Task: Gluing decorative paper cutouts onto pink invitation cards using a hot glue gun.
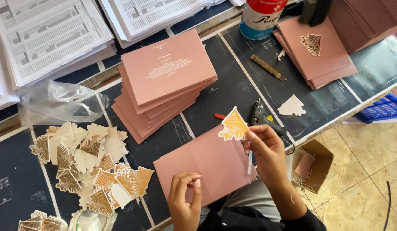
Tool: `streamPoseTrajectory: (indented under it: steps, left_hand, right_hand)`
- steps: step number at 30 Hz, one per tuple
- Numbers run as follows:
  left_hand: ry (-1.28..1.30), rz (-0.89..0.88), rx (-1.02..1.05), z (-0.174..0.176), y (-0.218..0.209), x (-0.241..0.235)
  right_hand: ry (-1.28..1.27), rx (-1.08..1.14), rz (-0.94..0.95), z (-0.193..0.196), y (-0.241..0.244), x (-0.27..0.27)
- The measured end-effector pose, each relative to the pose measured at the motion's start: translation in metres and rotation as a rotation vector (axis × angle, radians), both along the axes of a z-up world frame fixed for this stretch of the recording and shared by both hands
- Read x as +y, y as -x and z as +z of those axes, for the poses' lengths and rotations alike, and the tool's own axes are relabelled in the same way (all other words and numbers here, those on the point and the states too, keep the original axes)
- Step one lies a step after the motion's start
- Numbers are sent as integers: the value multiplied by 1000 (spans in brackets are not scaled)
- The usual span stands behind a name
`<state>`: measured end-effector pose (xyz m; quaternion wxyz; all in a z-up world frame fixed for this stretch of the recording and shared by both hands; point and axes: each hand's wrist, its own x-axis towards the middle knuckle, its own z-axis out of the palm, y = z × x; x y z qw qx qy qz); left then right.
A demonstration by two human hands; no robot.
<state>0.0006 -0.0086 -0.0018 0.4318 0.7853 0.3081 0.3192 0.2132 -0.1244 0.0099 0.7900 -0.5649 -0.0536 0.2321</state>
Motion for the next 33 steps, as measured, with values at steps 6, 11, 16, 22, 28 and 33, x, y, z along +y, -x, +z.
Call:
streamPoseTrajectory:
  steps: [6,11,16,22,28,33]
  left_hand:
    - [-32,-16,-10,-1,3,-1]
    - [-53,6,-34,-2,4,0]
    - [-80,31,-26,2,5,1]
    - [-159,50,-55,6,17,10]
    - [-74,135,-40,10,28,7]
    - [-38,150,-25,16,24,-3]
  right_hand:
    - [51,16,75,0,19,-1]
    - [79,11,93,-5,16,-4]
    - [3,-148,-74,26,-68,1]
    - [-114,-124,-435,36,-232,13]
    - [59,-479,76,72,-61,18]
    - [337,-286,398,36,24,0]
